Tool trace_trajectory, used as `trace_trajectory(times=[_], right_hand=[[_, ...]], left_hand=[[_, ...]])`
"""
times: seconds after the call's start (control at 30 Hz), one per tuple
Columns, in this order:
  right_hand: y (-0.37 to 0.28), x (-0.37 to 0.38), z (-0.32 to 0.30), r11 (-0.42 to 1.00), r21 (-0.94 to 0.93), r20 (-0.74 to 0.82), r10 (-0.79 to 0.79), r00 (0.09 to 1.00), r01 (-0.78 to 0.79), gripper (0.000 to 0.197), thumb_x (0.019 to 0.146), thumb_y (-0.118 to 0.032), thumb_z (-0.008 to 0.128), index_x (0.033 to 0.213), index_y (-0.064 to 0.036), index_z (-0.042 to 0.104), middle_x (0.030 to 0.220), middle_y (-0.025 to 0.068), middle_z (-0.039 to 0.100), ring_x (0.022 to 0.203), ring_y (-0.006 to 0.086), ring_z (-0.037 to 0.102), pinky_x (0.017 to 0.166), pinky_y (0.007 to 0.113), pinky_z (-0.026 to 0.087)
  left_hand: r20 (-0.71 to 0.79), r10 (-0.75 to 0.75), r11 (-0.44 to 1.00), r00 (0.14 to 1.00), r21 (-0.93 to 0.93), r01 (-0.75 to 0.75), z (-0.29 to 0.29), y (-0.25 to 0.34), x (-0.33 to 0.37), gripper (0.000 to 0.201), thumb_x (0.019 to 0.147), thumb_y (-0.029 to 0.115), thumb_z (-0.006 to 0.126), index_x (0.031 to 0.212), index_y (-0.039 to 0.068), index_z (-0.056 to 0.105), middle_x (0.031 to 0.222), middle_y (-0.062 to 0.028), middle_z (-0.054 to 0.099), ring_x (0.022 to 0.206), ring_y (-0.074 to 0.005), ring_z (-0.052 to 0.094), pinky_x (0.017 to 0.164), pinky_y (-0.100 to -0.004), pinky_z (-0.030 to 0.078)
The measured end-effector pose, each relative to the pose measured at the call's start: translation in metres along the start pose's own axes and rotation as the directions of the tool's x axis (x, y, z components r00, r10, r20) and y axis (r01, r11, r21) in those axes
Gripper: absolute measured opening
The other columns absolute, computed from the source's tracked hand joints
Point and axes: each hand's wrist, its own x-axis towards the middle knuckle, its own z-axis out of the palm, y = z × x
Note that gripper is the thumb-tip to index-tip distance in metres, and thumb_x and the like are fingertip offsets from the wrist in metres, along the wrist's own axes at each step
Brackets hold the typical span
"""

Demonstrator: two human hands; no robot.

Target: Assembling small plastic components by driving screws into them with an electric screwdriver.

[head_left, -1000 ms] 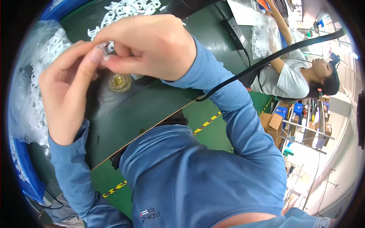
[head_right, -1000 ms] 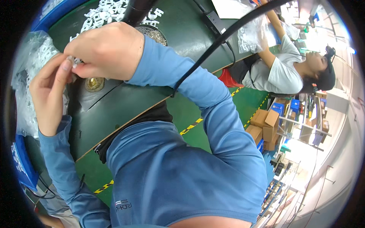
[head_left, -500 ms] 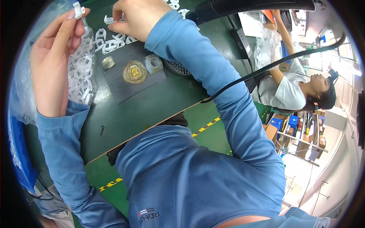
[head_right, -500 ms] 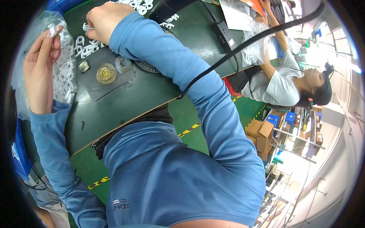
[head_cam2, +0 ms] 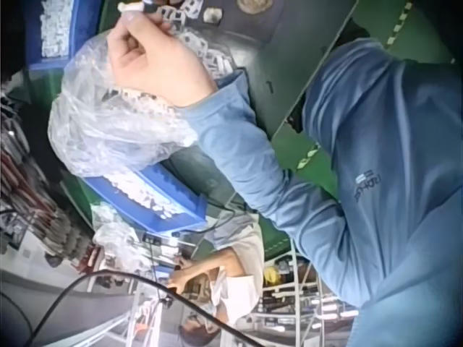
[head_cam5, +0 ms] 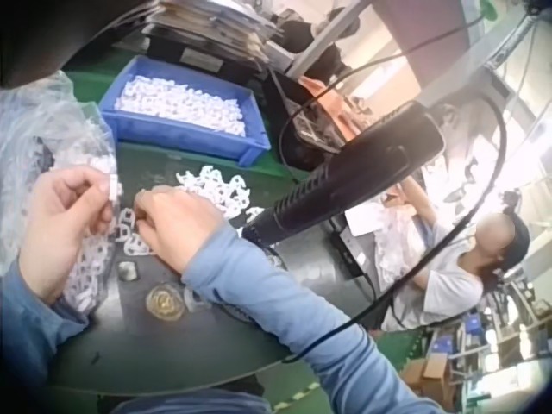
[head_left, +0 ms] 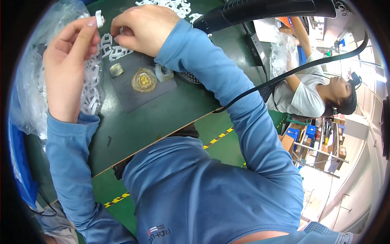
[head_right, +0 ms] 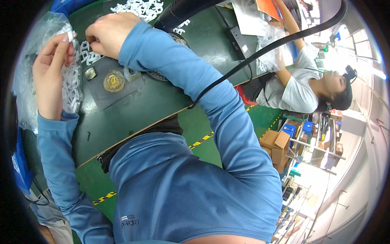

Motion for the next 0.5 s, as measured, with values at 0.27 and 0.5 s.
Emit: trace_trajectory(times=[0.27, 0.5], right_hand=[[0.029, -0.003, -0.013, 0.922, -0.252, -0.26, 0.227, 0.939, -0.293, 0.016, 0.09, -0.018, 0.059, 0.095, -0.0034, 0.063, 0.087, 0.0183, 0.071, 0.084, 0.035, 0.071, 0.074, 0.048, 0.056], [0.031, -0.009, -0.037, 0.97, -0.137, -0.16, 0.177, 0.971, -0.2, 0.036, 0.083, -0.032, 0.073, 0.108, -0.0075, 0.064, 0.091, 0.0172, 0.072, 0.09, 0.0358, 0.07, 0.079, 0.047, 0.055]], left_hand=[[-0.002, -0.034, 0.999, 0.999, -0.008, 0.034, 0.004, -0.001, -0.003, 0.022, 0.099, 0.02, 0.068, 0.111, 0.002, 0.072, 0.086, 0.0023, 0.065, 0.078, -0.0044, 0.056, 0.071, -0.0199, 0.043], [0.002, -0.039, 0.999, 0.999, 0.015, 0.039, 0.007, 0.005, -0.001, 0.023, 0.098, 0.02, 0.069, 0.11, 0.001, 0.072, 0.087, 0.0024, 0.065, 0.079, -0.0042, 0.056, 0.071, -0.0198, 0.043]])
